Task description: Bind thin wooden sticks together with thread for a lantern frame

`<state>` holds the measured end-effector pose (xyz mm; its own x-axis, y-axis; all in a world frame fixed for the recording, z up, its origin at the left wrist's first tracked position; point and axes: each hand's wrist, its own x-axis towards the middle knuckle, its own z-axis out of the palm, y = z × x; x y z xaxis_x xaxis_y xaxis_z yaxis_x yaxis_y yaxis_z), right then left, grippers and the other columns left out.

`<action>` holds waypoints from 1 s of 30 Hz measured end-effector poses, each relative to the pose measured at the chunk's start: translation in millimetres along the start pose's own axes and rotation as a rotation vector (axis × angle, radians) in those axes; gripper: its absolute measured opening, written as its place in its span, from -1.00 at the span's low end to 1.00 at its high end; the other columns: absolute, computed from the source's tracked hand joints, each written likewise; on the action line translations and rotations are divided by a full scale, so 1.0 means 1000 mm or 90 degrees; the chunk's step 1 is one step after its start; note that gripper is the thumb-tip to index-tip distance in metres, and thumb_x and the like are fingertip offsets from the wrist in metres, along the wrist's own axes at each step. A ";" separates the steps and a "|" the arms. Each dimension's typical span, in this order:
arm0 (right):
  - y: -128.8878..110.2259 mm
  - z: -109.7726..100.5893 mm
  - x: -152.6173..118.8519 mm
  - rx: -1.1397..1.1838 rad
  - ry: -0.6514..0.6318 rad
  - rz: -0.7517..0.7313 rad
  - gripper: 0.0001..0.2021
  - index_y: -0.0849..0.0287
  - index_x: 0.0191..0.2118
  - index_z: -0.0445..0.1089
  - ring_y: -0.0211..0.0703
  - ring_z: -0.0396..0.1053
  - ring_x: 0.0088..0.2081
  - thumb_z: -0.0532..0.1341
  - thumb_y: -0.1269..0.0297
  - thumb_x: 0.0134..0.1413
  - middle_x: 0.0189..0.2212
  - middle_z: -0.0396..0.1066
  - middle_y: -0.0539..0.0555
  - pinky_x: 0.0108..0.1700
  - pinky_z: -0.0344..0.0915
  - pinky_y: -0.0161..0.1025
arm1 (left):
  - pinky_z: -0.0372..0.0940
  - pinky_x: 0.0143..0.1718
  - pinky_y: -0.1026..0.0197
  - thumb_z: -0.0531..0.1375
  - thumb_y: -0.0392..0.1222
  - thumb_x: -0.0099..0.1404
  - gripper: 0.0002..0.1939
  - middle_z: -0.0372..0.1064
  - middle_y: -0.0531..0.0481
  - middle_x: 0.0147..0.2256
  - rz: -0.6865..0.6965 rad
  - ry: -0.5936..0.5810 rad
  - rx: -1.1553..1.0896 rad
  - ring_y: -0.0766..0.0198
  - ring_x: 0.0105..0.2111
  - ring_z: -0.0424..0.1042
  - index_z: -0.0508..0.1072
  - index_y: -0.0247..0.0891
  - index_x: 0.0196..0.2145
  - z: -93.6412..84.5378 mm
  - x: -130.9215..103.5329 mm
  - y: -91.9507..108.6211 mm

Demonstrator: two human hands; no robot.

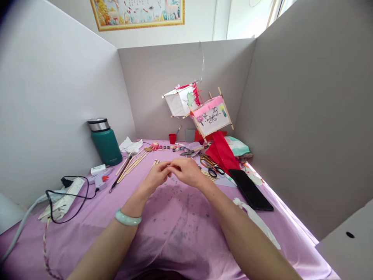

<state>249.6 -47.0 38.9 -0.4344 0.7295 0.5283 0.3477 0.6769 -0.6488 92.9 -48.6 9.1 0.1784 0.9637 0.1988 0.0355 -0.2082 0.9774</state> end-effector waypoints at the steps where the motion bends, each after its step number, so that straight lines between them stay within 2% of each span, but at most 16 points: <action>1: 0.000 0.003 0.000 0.001 -0.005 -0.005 -0.82 0.16 -0.50 0.40 -0.29 0.16 -0.49 0.20 0.22 0.06 -0.56 0.31 -0.02 -0.42 0.05 -0.31 | -0.20 -0.72 0.38 0.24 -0.04 0.13 -0.67 0.19 0.18 -0.64 -0.021 0.003 -0.070 0.54 -0.75 -0.04 0.47 -0.30 -0.20 -0.002 0.000 0.001; 4: 0.004 0.007 0.001 0.120 -0.038 0.095 -0.81 0.15 -0.43 0.37 -0.33 0.16 -0.58 0.20 0.14 0.06 -0.57 0.30 -0.05 -0.50 0.06 -0.33 | -0.29 -0.74 0.38 0.30 0.01 0.08 -0.59 0.21 0.17 -0.58 -0.033 -0.022 -0.258 0.59 -0.77 -0.09 0.43 -0.30 -0.18 -0.007 -0.001 0.006; 6: 0.008 0.004 0.002 0.236 -0.078 0.165 -0.77 0.17 -0.43 0.34 -0.35 0.16 -0.61 0.24 0.10 0.01 -0.59 0.29 -0.07 -0.54 0.06 -0.34 | -0.29 -0.75 0.40 0.32 0.00 0.05 -0.60 0.23 0.16 -0.55 -0.021 -0.043 -0.310 0.61 -0.77 -0.08 0.41 -0.32 -0.23 -0.011 -0.002 0.009; 9: 0.009 -0.004 0.003 0.459 -0.124 0.252 -0.76 0.18 -0.46 0.31 -0.40 0.12 -0.62 0.32 0.14 -0.07 -0.58 0.28 -0.09 -0.52 0.09 -0.35 | -0.28 -0.75 0.41 0.32 0.00 0.07 -0.60 0.24 0.16 -0.55 -0.013 -0.060 -0.339 0.61 -0.77 -0.07 0.40 -0.31 -0.23 -0.014 -0.003 0.011; 12: 0.008 -0.009 0.002 0.705 -0.122 0.327 -0.77 0.17 -0.41 0.28 -0.41 0.18 -0.55 0.35 0.23 -0.12 -0.43 0.38 -0.06 -0.47 0.14 -0.35 | -0.26 -0.75 0.40 0.29 0.02 0.11 -0.63 0.24 0.16 -0.56 0.005 -0.071 -0.339 0.60 -0.77 -0.04 0.40 -0.29 -0.23 -0.015 -0.004 0.010; 14: 0.008 -0.009 0.002 0.783 -0.114 0.339 -0.76 0.17 -0.39 0.28 -0.38 0.24 -0.48 0.36 0.27 -0.14 -0.35 0.41 -0.03 -0.46 0.13 -0.37 | -0.24 -0.74 0.38 0.28 0.03 0.12 -0.65 0.26 0.14 -0.57 0.015 -0.073 -0.296 0.58 -0.77 -0.02 0.42 -0.30 -0.28 -0.014 -0.005 0.010; 15: 0.009 -0.009 0.002 0.791 -0.113 0.343 -0.76 0.18 -0.39 0.28 -0.38 0.24 -0.48 0.36 0.27 -0.14 -0.37 0.41 -0.03 -0.48 0.11 -0.38 | -0.23 -0.74 0.37 0.28 0.03 0.11 -0.66 0.27 0.12 -0.57 0.019 -0.071 -0.258 0.58 -0.77 -0.01 0.44 -0.31 -0.31 -0.013 -0.005 0.011; 18: 0.013 -0.008 0.004 0.733 -0.102 0.357 -0.75 0.20 -0.45 0.28 -0.43 0.07 -0.61 0.37 0.26 -0.18 -0.57 0.31 -0.09 -0.55 -0.03 -0.39 | -0.20 -0.73 0.35 0.29 0.04 0.09 -0.66 0.29 0.09 -0.60 0.027 -0.068 -0.108 0.55 -0.76 -0.01 0.49 -0.33 -0.36 -0.009 -0.007 0.013; 21: 0.016 -0.008 0.006 0.578 -0.049 0.339 -0.75 0.20 -0.50 0.28 -0.45 -0.06 -0.65 0.36 0.23 -0.19 -0.64 0.23 -0.11 -0.57 -0.14 -0.37 | -0.09 -0.70 0.34 0.27 0.06 0.09 -0.66 0.28 0.09 -0.63 0.054 -0.048 0.027 0.51 -0.73 0.02 0.54 -0.31 -0.37 -0.006 -0.005 0.010; 23: 0.015 -0.006 0.006 0.403 0.004 0.273 -0.80 0.20 -0.52 0.31 -0.41 -0.02 -0.64 0.31 0.22 -0.12 -0.64 0.23 -0.08 -0.55 -0.11 -0.33 | -0.01 -0.65 0.34 0.25 0.02 0.11 -0.70 0.28 0.08 -0.65 0.090 -0.026 0.103 0.47 -0.68 0.09 0.56 -0.29 -0.39 -0.005 -0.003 0.005; 25: 0.012 -0.002 0.004 0.185 0.047 0.146 -0.83 0.19 -0.53 0.35 -0.34 0.10 -0.57 0.25 0.24 -0.04 -0.60 0.28 -0.03 -0.49 -0.02 -0.30 | 0.03 -0.60 0.36 0.23 -0.05 0.14 -0.76 0.28 0.08 -0.65 0.119 0.009 0.150 0.44 -0.64 0.15 0.58 -0.28 -0.37 -0.004 0.000 0.000; 28: 0.008 0.007 0.000 -0.061 0.080 -0.047 -0.84 0.17 -0.51 0.36 -0.26 0.21 -0.43 0.18 0.31 0.05 -0.50 0.35 0.02 -0.36 0.07 -0.27 | -0.01 -0.61 0.37 0.24 -0.12 0.12 -0.71 0.26 0.11 -0.62 0.090 0.037 0.088 0.47 -0.65 0.12 0.56 -0.28 -0.21 -0.005 0.001 -0.003; 30: 0.007 0.012 -0.001 -0.091 0.093 -0.070 -0.84 0.17 -0.46 0.36 -0.27 0.22 -0.42 0.13 0.31 0.10 -0.46 0.36 0.03 -0.35 0.09 -0.29 | -0.11 -0.67 0.38 0.27 -0.10 0.09 -0.58 0.24 0.13 -0.58 0.033 0.007 -0.046 0.52 -0.69 0.04 0.50 -0.29 -0.09 -0.006 0.000 -0.001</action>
<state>241.8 -43.9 27.3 -0.3552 0.6504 0.6714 0.4238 0.7522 -0.5045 87.1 -47.1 8.7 0.1670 0.9537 0.2501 -0.0452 -0.2460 0.9682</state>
